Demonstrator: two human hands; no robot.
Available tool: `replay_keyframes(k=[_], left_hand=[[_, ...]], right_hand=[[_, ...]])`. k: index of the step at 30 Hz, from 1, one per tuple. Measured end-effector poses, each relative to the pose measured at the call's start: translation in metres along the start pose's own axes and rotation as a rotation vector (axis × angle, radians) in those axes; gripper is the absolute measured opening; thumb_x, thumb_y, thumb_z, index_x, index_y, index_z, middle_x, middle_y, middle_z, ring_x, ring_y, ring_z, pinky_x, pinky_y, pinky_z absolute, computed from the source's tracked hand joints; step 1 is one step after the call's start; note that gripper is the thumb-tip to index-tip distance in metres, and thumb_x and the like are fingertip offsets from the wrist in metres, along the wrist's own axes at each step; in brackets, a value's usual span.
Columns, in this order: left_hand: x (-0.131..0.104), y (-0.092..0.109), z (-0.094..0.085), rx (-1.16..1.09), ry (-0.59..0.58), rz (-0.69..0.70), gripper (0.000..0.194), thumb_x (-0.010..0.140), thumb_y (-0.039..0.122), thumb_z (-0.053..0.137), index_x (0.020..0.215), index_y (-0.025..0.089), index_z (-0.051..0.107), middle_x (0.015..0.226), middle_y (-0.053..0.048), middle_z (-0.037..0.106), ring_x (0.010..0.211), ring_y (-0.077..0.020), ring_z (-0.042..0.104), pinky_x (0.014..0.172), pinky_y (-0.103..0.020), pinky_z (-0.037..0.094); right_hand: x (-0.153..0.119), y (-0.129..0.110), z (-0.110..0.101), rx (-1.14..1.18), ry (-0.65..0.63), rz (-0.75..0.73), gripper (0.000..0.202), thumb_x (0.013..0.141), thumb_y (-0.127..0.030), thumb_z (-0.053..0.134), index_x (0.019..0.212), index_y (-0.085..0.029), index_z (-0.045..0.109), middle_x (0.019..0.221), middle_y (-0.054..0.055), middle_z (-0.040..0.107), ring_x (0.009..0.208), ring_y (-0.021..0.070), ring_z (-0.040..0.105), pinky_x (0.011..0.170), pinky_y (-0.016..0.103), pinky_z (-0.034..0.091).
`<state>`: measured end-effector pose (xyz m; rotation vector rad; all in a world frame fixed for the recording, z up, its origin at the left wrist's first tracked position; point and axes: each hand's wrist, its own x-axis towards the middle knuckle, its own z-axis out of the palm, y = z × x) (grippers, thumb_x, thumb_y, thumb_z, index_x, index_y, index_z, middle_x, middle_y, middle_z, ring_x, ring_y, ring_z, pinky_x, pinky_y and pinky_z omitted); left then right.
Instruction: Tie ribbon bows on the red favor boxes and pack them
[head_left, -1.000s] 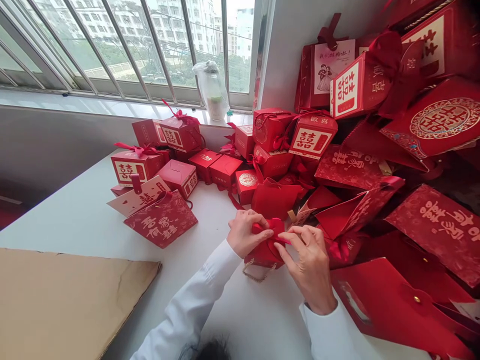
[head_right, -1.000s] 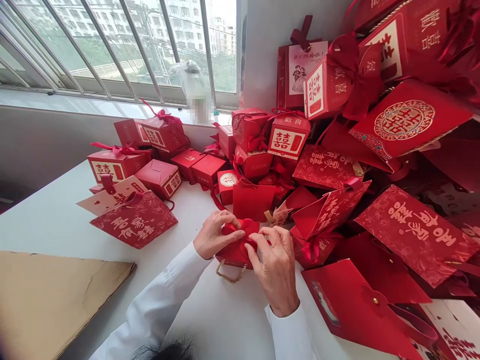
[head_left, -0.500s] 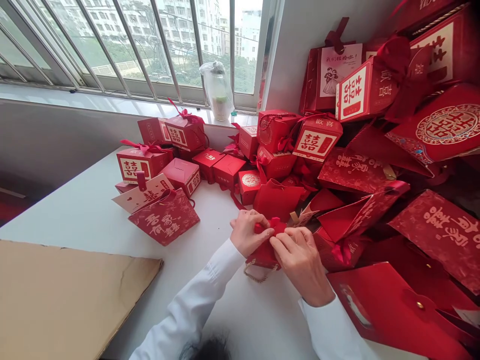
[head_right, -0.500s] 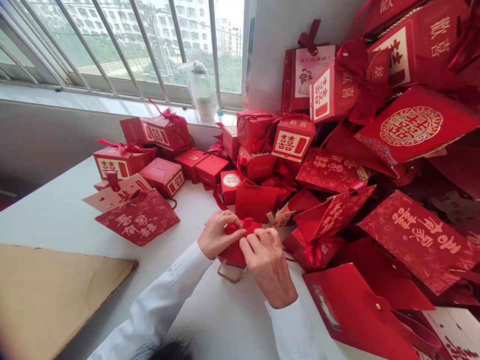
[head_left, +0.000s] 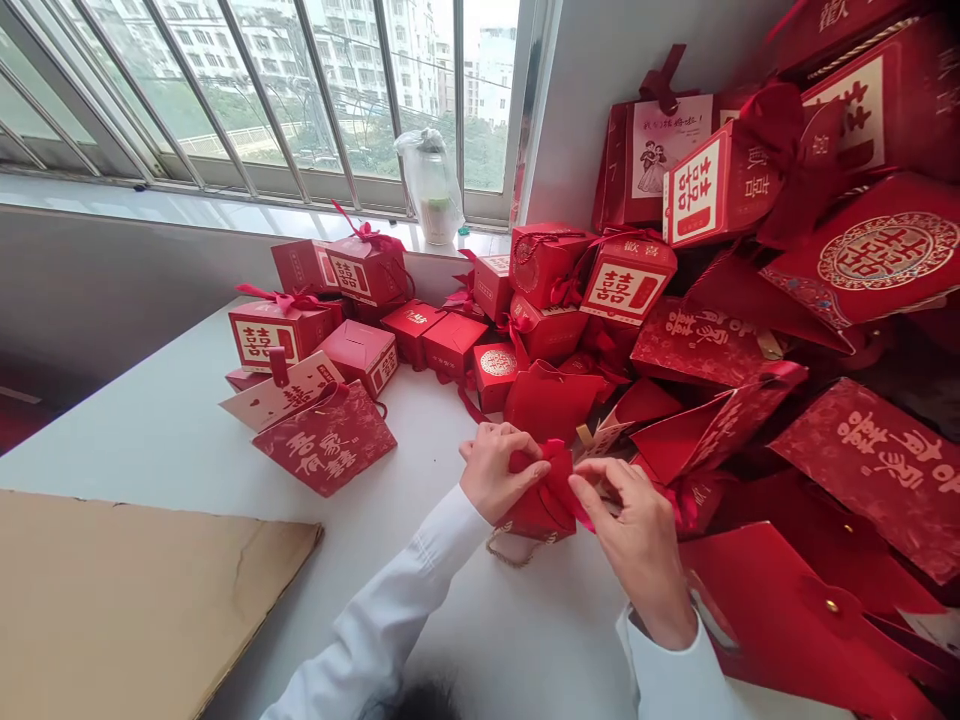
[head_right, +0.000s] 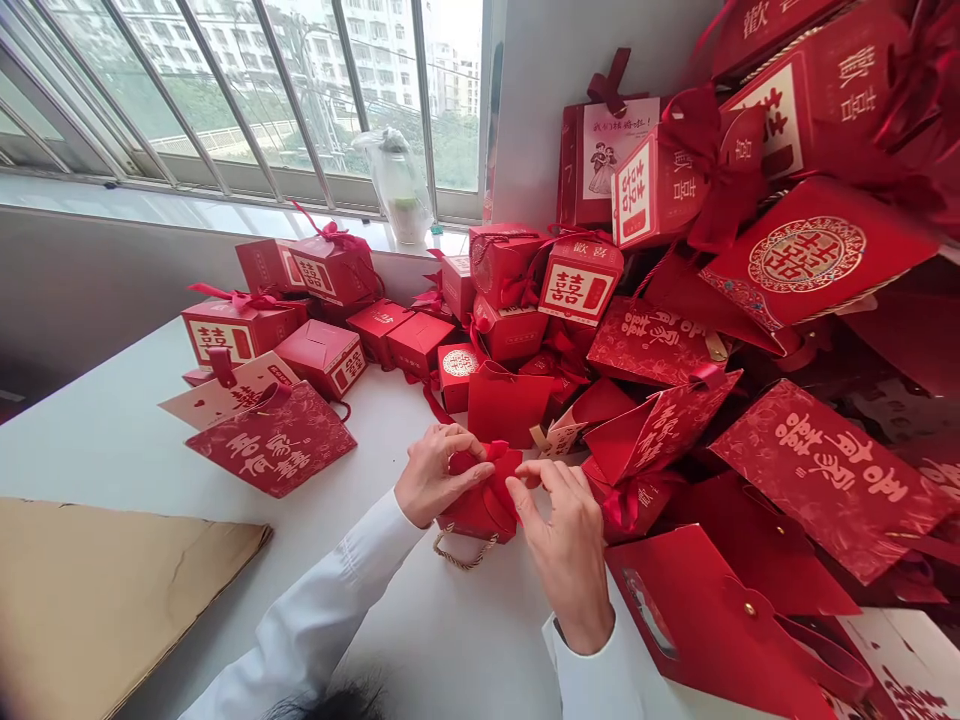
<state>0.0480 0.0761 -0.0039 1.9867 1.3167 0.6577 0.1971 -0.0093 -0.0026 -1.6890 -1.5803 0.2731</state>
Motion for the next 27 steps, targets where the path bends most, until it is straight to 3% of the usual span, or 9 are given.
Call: replay_keyframes(k=[5,12,16,18,21,27], left_hand=[[0.001,-0.001,0.0,-0.015,0.014,0.027,0.011,0.076,0.033,0.067,0.073,0.022,0.068,0.086,-0.002,0.066,0.096,-0.0245,0.051,0.08,-0.038,0.031],[0.0,0.0,-0.001,-0.027,0.006,0.009,0.013,0.076,0.034,0.067,0.073,0.022,0.068,0.087,-0.002,0.067,0.096,-0.0249,0.052,0.08,-0.037,0.032],[0.0,0.001,-0.003,-0.03,0.001,0.007,0.013,0.076,0.035,0.067,0.072,0.022,0.068,0.087,-0.003,0.067,0.095,-0.0252,0.052,0.08,-0.037,0.032],[0.0,0.002,-0.003,-0.032,0.002,-0.002,0.013,0.076,0.034,0.068,0.072,0.022,0.068,0.088,-0.003,0.067,0.096,-0.0254,0.052,0.08,-0.037,0.032],[0.0,0.003,-0.004,-0.034,0.001,-0.013,0.011,0.076,0.033,0.068,0.073,0.022,0.068,0.088,-0.002,0.067,0.097,-0.0253,0.051,0.08,-0.037,0.031],[-0.001,0.001,-0.002,-0.034,-0.003,-0.01,0.01,0.076,0.031,0.067,0.073,0.022,0.068,0.086,-0.002,0.066,0.099,-0.0258,0.05,0.08,-0.037,0.03]], right_hand=[[0.009,0.004,0.019,-0.027,-0.081,0.052,0.015,0.086,-0.034,0.056,0.08,-0.022,0.064,0.082,0.002,0.065,0.078,0.0202,0.053,0.071,0.031,0.041],[0.014,-0.004,0.013,0.179,-0.203,0.23,0.022,0.084,-0.04,0.052,0.073,-0.023,0.06,0.067,-0.001,0.064,0.058,0.0157,0.055,0.058,0.026,0.041],[0.018,-0.007,0.01,0.299,-0.229,0.277,0.018,0.085,-0.038,0.048,0.081,-0.023,0.057,0.071,0.001,0.067,0.067,0.0188,0.063,0.06,0.026,0.045],[0.02,-0.008,0.009,0.254,-0.231,0.279,0.016,0.083,-0.036,0.049,0.088,-0.023,0.057,0.067,0.0,0.066,0.061,0.0187,0.062,0.058,0.027,0.044],[0.023,-0.01,0.01,0.151,-0.237,0.271,0.024,0.08,-0.035,0.053,0.1,-0.023,0.056,0.061,-0.004,0.065,0.051,0.0166,0.056,0.054,0.027,0.041],[0.024,-0.015,0.016,0.172,-0.253,0.235,0.036,0.077,-0.026,0.053,0.113,-0.023,0.052,0.069,-0.004,0.064,0.055,0.0149,0.057,0.057,0.026,0.043]])
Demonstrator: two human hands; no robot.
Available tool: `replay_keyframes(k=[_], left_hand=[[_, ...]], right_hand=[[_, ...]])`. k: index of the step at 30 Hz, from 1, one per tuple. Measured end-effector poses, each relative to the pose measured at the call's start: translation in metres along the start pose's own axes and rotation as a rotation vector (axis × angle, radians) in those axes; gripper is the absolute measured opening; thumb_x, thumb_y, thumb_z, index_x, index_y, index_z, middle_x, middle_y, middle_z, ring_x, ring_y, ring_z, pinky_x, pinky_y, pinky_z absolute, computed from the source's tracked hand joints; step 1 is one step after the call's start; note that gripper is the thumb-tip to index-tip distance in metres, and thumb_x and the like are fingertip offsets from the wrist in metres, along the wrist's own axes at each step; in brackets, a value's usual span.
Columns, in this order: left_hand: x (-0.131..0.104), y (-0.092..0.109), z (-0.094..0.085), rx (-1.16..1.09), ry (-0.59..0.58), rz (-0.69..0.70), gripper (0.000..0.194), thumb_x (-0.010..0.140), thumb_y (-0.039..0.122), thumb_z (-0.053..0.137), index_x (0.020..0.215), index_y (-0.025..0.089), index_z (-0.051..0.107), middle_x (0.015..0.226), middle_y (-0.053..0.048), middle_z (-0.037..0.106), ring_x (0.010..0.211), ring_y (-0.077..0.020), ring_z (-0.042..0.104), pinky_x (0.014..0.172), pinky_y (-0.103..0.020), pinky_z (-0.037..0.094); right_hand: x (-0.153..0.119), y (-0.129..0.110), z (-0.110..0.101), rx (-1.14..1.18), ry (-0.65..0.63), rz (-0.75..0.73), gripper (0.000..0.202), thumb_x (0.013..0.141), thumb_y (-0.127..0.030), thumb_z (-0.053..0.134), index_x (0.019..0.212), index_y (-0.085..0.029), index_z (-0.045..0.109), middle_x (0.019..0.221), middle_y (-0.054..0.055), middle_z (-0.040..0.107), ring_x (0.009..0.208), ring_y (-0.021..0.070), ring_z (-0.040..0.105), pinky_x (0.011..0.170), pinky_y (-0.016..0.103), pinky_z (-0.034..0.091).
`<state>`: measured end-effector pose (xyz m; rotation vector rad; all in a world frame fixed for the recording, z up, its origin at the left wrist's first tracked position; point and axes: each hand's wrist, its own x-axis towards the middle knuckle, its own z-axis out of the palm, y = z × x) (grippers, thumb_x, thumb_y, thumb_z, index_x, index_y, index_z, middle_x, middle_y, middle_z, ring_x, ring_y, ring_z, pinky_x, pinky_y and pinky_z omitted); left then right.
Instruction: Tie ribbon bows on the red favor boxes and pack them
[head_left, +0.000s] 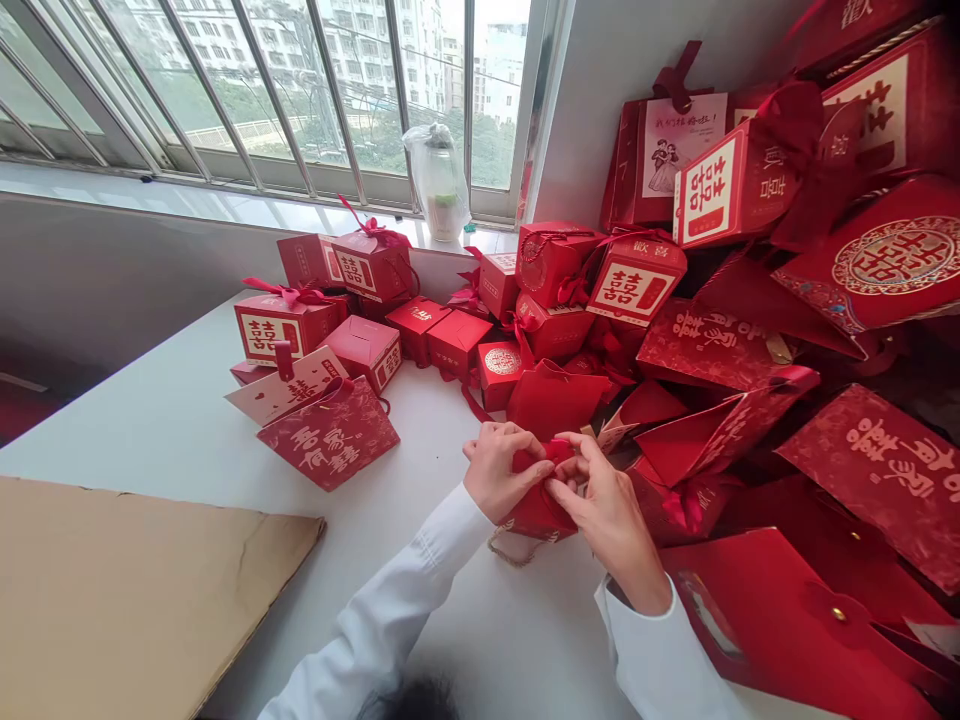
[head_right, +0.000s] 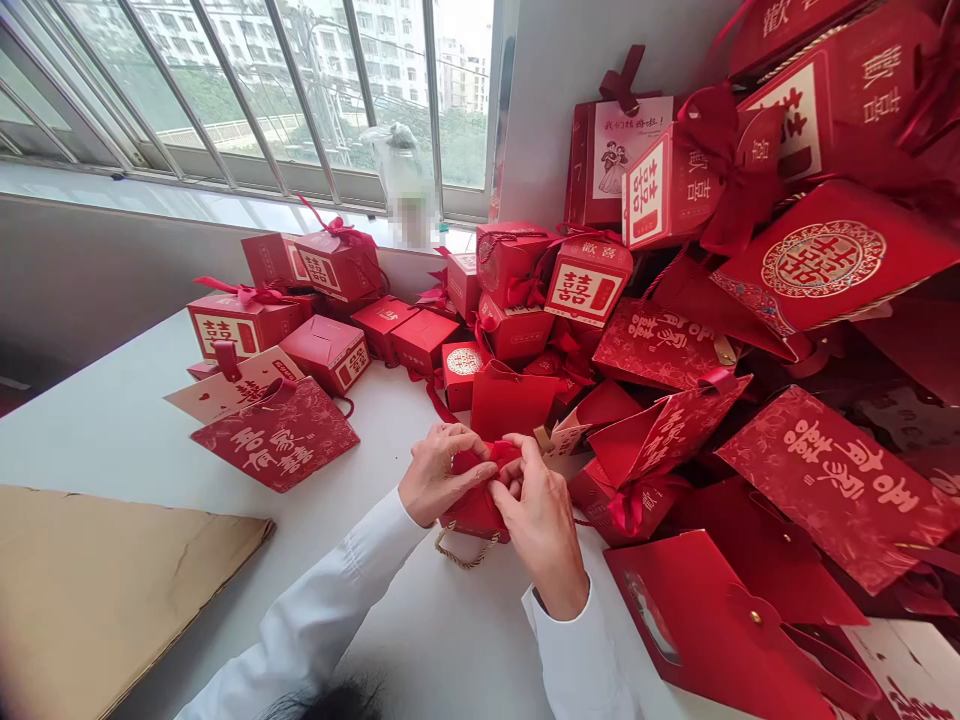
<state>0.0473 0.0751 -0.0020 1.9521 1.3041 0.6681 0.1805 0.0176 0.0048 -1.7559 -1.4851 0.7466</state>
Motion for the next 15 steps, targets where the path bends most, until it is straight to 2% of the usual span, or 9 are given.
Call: replay_keyframes(k=[3,6,9,12,15], left_hand=[[0.0,0.0,0.002,0.001,0.01,-0.008,0.01,0.076,0.031,0.067,0.073,0.022,0.068,0.087,-0.002,0.065,0.099,-0.0257,0.049,0.08,-0.038,0.029],[-0.001,0.001,0.005,0.014,0.019,-0.017,0.009,0.075,0.031,0.068,0.073,0.022,0.068,0.087,-0.003,0.065,0.099,-0.026,0.049,0.081,-0.039,0.029],[-0.002,0.003,0.007,0.031,0.025,-0.008,0.011,0.075,0.033,0.068,0.074,0.022,0.068,0.088,-0.003,0.065,0.1,-0.0264,0.049,0.082,-0.039,0.03],[-0.001,0.001,0.001,0.019,0.032,0.022,0.018,0.078,0.041,0.065,0.083,0.023,0.066,0.09,-0.003,0.065,0.099,-0.0252,0.05,0.083,-0.038,0.033],[0.002,-0.006,-0.013,-0.032,0.056,0.043,0.024,0.086,0.043,0.05,0.089,0.023,0.062,0.086,-0.001,0.064,0.086,-0.0191,0.055,0.079,-0.031,0.038]], right_hand=[[-0.001,0.002,0.003,0.031,-0.009,-0.057,0.035,0.077,-0.022,0.05,0.112,-0.023,0.053,0.07,-0.003,0.062,0.058,0.0151,0.058,0.058,0.027,0.045],[-0.003,0.006,0.003,0.103,0.003,-0.054,0.039,0.075,-0.021,0.051,0.114,-0.021,0.052,0.071,-0.002,0.063,0.06,0.0157,0.059,0.056,0.027,0.047],[-0.004,0.012,0.0,0.141,0.035,-0.026,0.05,0.07,-0.022,0.057,0.12,-0.02,0.049,0.084,0.002,0.065,0.064,0.0154,0.06,0.058,0.027,0.049],[-0.004,0.018,-0.006,0.124,0.046,-0.007,0.058,0.067,-0.027,0.066,0.122,-0.02,0.05,0.095,0.005,0.065,0.071,0.0168,0.06,0.058,0.027,0.049],[-0.001,0.024,-0.012,0.156,0.059,0.005,0.045,0.073,-0.039,0.065,0.113,-0.02,0.058,0.094,0.007,0.065,0.076,0.0192,0.061,0.061,0.029,0.05]])
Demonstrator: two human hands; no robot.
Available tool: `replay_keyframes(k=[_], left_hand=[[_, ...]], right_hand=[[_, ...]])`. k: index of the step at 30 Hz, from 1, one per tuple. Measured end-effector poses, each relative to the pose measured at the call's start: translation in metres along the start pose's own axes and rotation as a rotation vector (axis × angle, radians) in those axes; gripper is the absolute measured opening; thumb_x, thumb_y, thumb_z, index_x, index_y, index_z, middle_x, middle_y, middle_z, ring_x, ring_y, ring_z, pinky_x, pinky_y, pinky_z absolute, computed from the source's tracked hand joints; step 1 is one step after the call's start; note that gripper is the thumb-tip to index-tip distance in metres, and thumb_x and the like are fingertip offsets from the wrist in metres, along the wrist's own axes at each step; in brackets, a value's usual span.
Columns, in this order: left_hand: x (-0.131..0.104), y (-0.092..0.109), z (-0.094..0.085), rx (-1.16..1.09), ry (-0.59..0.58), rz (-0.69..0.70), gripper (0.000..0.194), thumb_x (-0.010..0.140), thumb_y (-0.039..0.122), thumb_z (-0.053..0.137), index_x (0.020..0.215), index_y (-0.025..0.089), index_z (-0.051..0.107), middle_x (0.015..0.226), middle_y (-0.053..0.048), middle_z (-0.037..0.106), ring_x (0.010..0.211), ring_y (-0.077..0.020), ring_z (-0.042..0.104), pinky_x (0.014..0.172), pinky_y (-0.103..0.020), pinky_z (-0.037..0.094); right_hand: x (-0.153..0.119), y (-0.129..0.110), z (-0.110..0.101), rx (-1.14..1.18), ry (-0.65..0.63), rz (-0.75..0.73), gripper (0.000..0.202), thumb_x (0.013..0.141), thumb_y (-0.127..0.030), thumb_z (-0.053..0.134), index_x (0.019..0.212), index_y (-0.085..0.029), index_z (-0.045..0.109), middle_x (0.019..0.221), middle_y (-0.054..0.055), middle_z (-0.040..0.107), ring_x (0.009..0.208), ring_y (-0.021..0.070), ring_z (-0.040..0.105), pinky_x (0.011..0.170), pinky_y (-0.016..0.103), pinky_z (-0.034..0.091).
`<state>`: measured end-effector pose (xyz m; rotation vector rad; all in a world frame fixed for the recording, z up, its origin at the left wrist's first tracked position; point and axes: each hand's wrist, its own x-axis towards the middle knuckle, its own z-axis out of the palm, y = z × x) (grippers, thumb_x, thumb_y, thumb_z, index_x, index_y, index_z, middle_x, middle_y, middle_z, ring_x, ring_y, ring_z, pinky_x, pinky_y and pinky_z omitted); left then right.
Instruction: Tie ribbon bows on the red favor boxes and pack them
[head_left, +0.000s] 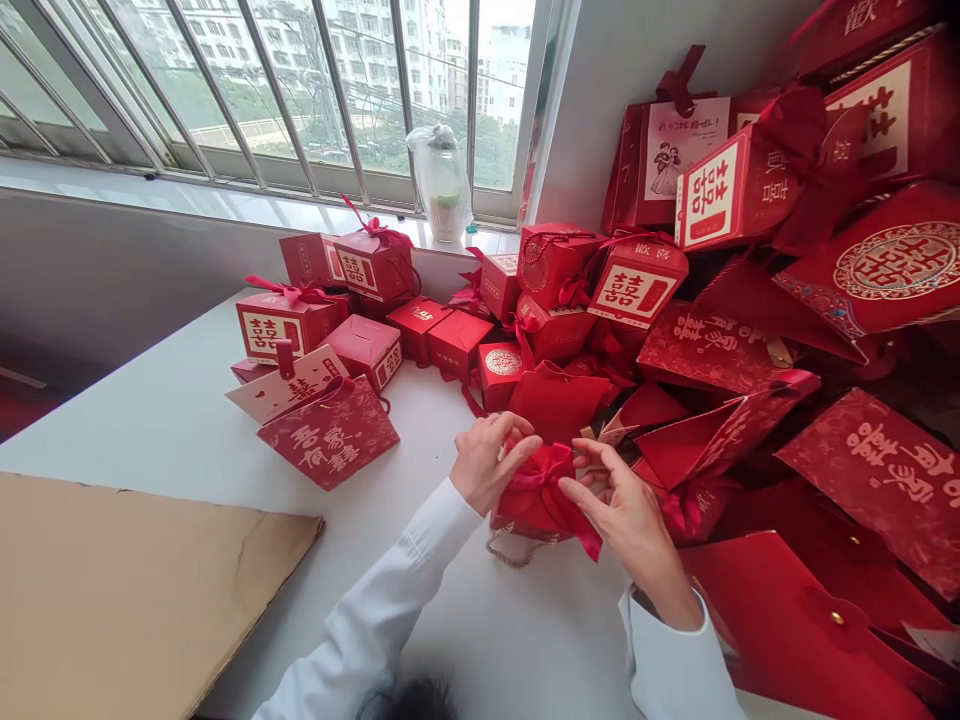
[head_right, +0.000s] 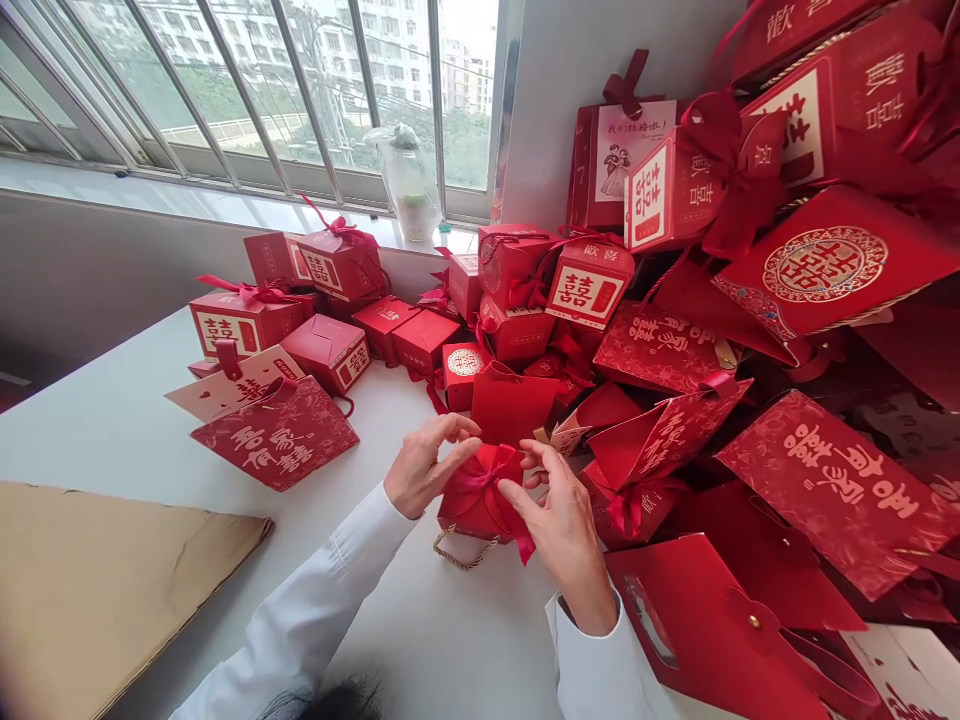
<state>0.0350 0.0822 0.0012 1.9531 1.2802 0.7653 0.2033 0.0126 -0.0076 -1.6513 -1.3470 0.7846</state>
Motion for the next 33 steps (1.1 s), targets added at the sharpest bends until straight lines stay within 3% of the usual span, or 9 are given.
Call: replay_keyframes(k=[3,6,14,19,26,33], left_hand=[[0.004,-0.008,-0.011,-0.001,-0.017,-0.048,0.034,0.091,0.046,0.036,0.084,0.022,0.06,0.072,0.001,0.06,0.068,-0.0152,0.054,0.067,-0.026,0.04],[0.004,-0.011,-0.011,0.018,-0.05,-0.062,0.04,0.091,0.049,0.032,0.078,0.022,0.058,0.062,0.002,0.054,0.061,-0.0145,0.051,0.06,-0.026,0.037],[0.001,-0.011,0.001,-0.077,-0.092,0.109,0.019,0.079,0.038,0.057,0.075,0.019,0.056,0.069,0.001,0.056,0.065,-0.0128,0.048,0.063,-0.024,0.04],[0.006,-0.016,0.004,-0.314,-0.031,-0.024,0.016,0.076,0.035,0.059,0.08,0.019,0.059,0.066,0.004,0.054,0.062,-0.0102,0.047,0.059,-0.022,0.038],[0.009,-0.014,0.016,-0.849,0.029,-0.29,0.037,0.062,0.039,0.072,0.085,0.015,0.056,0.055,0.007,0.047,0.045,-0.0039,0.036,0.043,-0.017,0.026],[0.011,-0.021,0.022,-0.876,0.062,-0.33,0.044,0.061,0.047,0.073,0.083,0.016,0.053,0.05,0.01,0.04,0.04,-0.0032,0.031,0.04,-0.017,0.023]], right_hand=[[0.006,0.003,-0.001,0.051,0.009,0.017,0.036,0.082,-0.048,0.055,0.104,-0.02,0.062,0.096,0.009,0.067,0.082,0.021,0.063,0.069,0.032,0.049],[0.012,0.004,0.005,0.056,0.06,0.016,0.039,0.082,-0.051,0.055,0.104,-0.019,0.062,0.096,0.008,0.068,0.085,0.0216,0.062,0.073,0.033,0.048],[0.015,0.007,0.019,0.134,0.08,-0.014,0.034,0.076,-0.038,0.065,0.105,-0.02,0.062,0.084,0.004,0.068,0.071,0.0168,0.061,0.068,0.03,0.048],[0.008,0.017,0.023,0.257,0.129,-0.007,0.037,0.076,-0.037,0.066,0.107,-0.019,0.059,0.082,0.004,0.066,0.073,0.0172,0.061,0.07,0.03,0.049],[-0.001,0.02,0.028,0.314,0.189,-0.011,0.037,0.077,-0.037,0.066,0.109,-0.021,0.054,0.081,0.001,0.063,0.075,0.0167,0.062,0.07,0.029,0.049],[-0.007,0.017,0.03,0.346,0.217,-0.001,0.036,0.079,-0.037,0.063,0.109,-0.021,0.052,0.082,0.002,0.062,0.074,0.0157,0.061,0.067,0.028,0.048]])
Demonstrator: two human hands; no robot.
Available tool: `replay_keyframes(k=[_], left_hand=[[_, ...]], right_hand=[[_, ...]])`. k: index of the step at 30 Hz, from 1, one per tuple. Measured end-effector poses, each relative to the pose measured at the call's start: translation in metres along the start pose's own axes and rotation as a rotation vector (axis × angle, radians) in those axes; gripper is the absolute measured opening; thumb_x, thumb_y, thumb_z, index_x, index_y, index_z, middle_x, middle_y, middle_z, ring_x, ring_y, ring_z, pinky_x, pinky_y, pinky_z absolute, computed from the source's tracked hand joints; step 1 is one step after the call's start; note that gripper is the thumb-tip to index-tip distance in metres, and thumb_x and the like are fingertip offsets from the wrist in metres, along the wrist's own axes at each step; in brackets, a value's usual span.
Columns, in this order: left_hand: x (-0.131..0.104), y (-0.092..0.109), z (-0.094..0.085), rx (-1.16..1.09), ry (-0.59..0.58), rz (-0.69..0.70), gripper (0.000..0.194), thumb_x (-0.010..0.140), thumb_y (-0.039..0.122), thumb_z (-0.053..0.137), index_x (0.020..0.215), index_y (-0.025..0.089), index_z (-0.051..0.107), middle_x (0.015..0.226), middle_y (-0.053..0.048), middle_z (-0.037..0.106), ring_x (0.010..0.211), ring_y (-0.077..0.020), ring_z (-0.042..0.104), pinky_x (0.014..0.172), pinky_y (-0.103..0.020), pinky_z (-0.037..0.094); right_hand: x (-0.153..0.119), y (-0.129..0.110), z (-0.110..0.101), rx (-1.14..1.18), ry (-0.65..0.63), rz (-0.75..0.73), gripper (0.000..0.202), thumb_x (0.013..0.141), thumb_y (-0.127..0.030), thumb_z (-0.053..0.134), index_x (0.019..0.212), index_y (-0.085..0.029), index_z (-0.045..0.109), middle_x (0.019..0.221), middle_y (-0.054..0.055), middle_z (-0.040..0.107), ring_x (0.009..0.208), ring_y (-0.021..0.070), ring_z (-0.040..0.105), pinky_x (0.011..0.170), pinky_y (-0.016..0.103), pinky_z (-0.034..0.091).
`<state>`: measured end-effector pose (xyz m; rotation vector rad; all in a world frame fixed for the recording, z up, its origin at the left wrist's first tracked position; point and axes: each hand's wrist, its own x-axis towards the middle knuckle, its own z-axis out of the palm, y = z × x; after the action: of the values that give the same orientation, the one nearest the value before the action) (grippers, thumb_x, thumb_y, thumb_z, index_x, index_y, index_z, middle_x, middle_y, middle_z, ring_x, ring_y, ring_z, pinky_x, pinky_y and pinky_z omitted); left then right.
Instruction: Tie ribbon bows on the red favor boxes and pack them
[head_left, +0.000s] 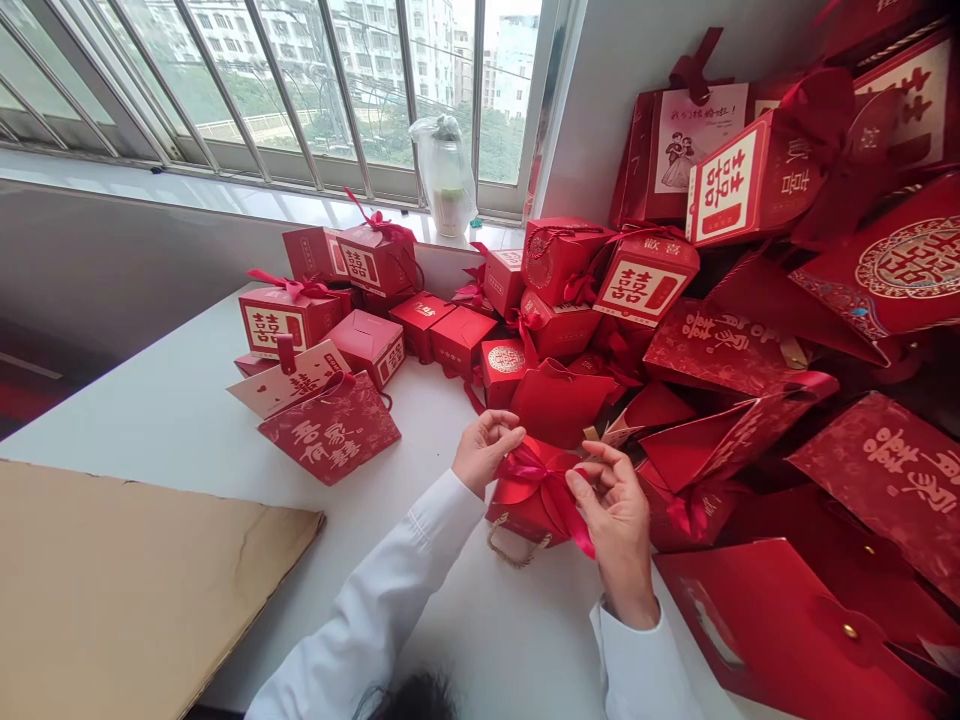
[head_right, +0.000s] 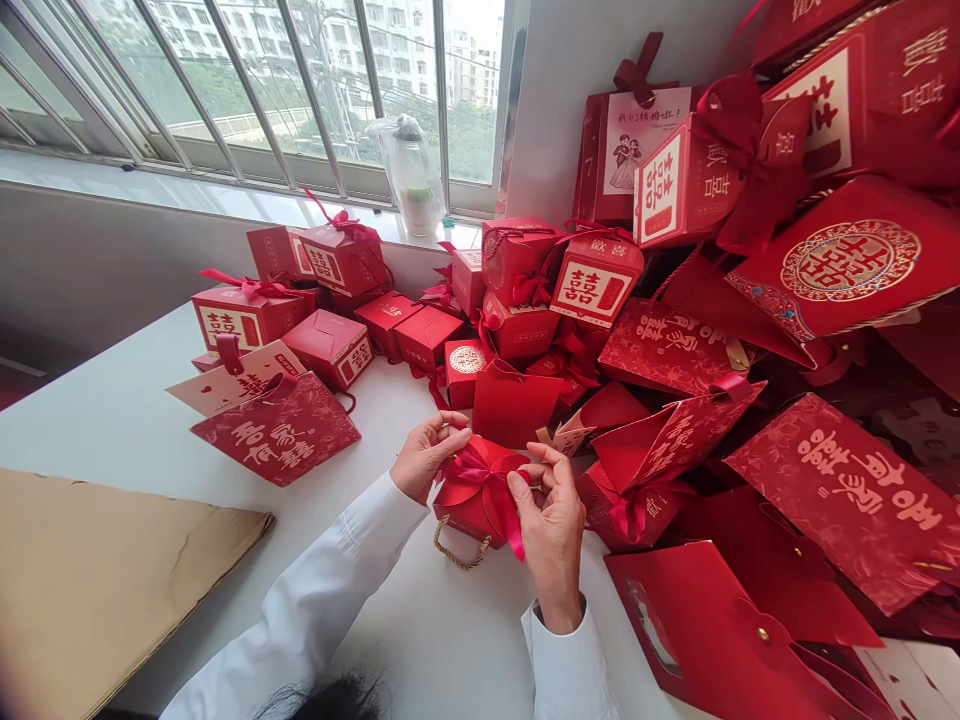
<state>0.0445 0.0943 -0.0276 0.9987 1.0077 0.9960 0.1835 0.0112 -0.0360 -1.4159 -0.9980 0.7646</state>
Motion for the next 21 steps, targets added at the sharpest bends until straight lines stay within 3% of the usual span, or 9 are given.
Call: replay_keyframes(k=[5,8,11,15,21], left_hand=[[-0.004,0.004,0.001,0.137,0.046,0.109,0.033,0.069,0.04,0.069,0.088,0.017,0.057,0.063,0.005,0.049,0.055,-0.0082,0.043,0.051,-0.021,0.035],[-0.012,0.01,0.003,0.462,0.04,0.412,0.027,0.068,0.034,0.074,0.09,0.021,0.063,0.086,-0.001,0.058,0.085,-0.0163,0.051,0.077,-0.029,0.043],[-0.018,0.011,0.007,0.742,-0.067,0.614,0.017,0.07,0.035,0.075,0.081,0.023,0.069,0.095,-0.004,0.059,0.101,-0.0227,0.047,0.093,-0.039,0.039],[-0.018,0.004,0.008,0.869,-0.124,0.605,0.012,0.071,0.033,0.075,0.069,0.022,0.07,0.092,-0.005,0.06,0.1,-0.0242,0.045,0.096,-0.042,0.037],[-0.015,0.005,0.006,0.892,-0.201,0.554,0.004,0.071,0.022,0.071,0.068,0.02,0.069,0.095,-0.004,0.061,0.1,-0.0226,0.047,0.098,-0.042,0.034]], right_hand=[[0.001,-0.001,0.0,0.031,0.001,0.034,0.038,0.078,-0.037,0.065,0.11,-0.02,0.051,0.081,0.001,0.062,0.074,0.016,0.061,0.068,0.029,0.048],[0.002,0.0,0.0,0.05,0.006,0.049,0.04,0.077,-0.038,0.066,0.11,-0.021,0.052,0.079,0.0,0.062,0.071,0.0153,0.06,0.067,0.028,0.048],[0.002,0.001,0.0,0.062,0.009,0.053,0.041,0.076,-0.039,0.068,0.109,-0.021,0.053,0.079,0.0,0.062,0.07,0.0151,0.059,0.066,0.027,0.048],[0.001,0.0,0.001,0.074,0.011,0.059,0.039,0.076,-0.039,0.068,0.108,-0.022,0.052,0.081,0.0,0.062,0.072,0.0144,0.058,0.066,0.027,0.048],[0.001,0.0,0.003,0.159,0.04,0.065,0.041,0.076,-0.036,0.069,0.11,-0.023,0.05,0.076,-0.003,0.061,0.062,0.0102,0.054,0.059,0.023,0.045]])
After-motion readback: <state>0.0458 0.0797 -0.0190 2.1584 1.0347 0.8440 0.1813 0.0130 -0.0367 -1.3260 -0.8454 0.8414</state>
